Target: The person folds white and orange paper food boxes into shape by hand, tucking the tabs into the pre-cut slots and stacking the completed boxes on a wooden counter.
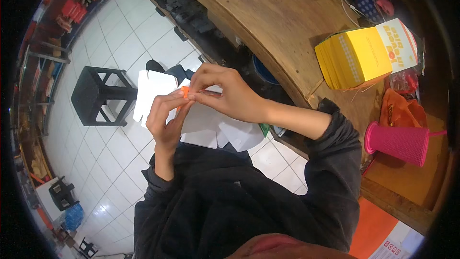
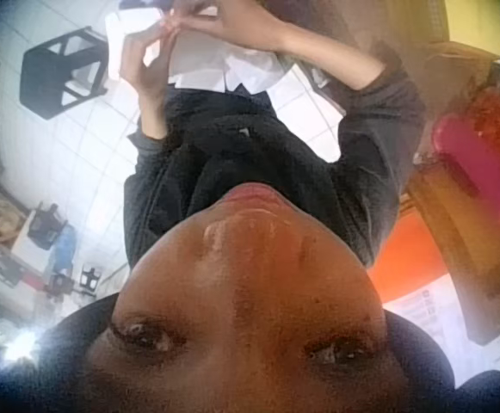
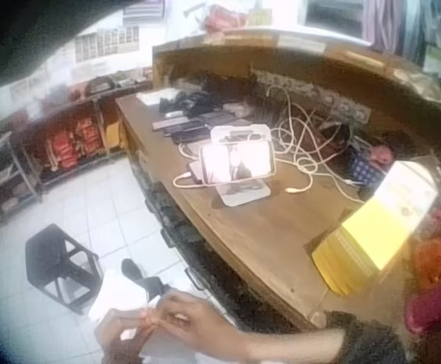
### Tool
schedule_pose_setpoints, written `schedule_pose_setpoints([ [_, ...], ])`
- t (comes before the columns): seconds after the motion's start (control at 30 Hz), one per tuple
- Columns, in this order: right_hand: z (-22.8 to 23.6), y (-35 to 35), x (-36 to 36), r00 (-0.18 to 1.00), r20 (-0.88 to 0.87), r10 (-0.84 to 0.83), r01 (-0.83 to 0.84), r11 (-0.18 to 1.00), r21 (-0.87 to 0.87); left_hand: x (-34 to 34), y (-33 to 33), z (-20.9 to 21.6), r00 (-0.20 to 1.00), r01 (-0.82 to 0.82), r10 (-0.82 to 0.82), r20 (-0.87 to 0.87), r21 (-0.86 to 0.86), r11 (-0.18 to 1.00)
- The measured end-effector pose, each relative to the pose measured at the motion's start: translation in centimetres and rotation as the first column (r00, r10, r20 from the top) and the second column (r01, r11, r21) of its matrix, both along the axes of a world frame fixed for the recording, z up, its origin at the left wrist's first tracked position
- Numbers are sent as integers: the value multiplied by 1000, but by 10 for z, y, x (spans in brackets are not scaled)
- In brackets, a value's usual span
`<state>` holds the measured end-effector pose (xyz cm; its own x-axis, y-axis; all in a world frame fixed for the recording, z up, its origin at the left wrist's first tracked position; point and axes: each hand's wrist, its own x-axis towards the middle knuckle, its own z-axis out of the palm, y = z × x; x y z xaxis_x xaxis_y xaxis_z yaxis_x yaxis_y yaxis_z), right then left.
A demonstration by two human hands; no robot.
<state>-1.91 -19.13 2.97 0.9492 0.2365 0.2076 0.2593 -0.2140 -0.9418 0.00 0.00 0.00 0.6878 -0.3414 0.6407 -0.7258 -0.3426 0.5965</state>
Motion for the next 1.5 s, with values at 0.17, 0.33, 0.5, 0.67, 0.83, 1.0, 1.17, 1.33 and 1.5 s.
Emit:
schedule_pose_setpoints([
  [0.17, 3, -2, 9, 989, 16, 148, -146, 985, -87, 2, 13, -5, 996, -19, 20, -85, 17, 1000],
  [0.33, 2, 2, 4, 986, -122, 112, -114, 994, -6, 2, 10, -6, 996, -52, 49, -73, -39, 998],
  [0.5, -9, 3, -5, 988, 35, 147, -135, 961, -243, -3, 11, -16, 969, -4, 4, -247, 4, 1000],
  [0.67, -6, 30, -31, 754, 602, 264, 191, 789, -585, 13, 16, 0, 870, -197, 130, -476, -93, 976],
  [0.83, -16, 43, -54, 730, 548, 408, 176, 663, -728, 24, 18, 8, 743, -212, 71, -665, -135, 968],
  [1.0, 0, 34, -48, 712, 589, 384, 197, 695, -691, 29, 36, -1, 773, -116, 114, -624, 37, 993],
  [1.17, 27, 17, -27, 718, 655, 236, 273, 770, -577, 24, 26, 17, 879, 13, 55, -474, 141, 990],
  [1.33, 41, 5, -15, 889, 458, -16, 212, 900, -381, 2, 14, 19, 814, 233, -425, -397, -447, 864],
  [1.5, 56, 1, -12, 916, 324, -235, 271, 960, -70, -26, -35, 36, 938, -108, -108, -328, -575, 811],
])
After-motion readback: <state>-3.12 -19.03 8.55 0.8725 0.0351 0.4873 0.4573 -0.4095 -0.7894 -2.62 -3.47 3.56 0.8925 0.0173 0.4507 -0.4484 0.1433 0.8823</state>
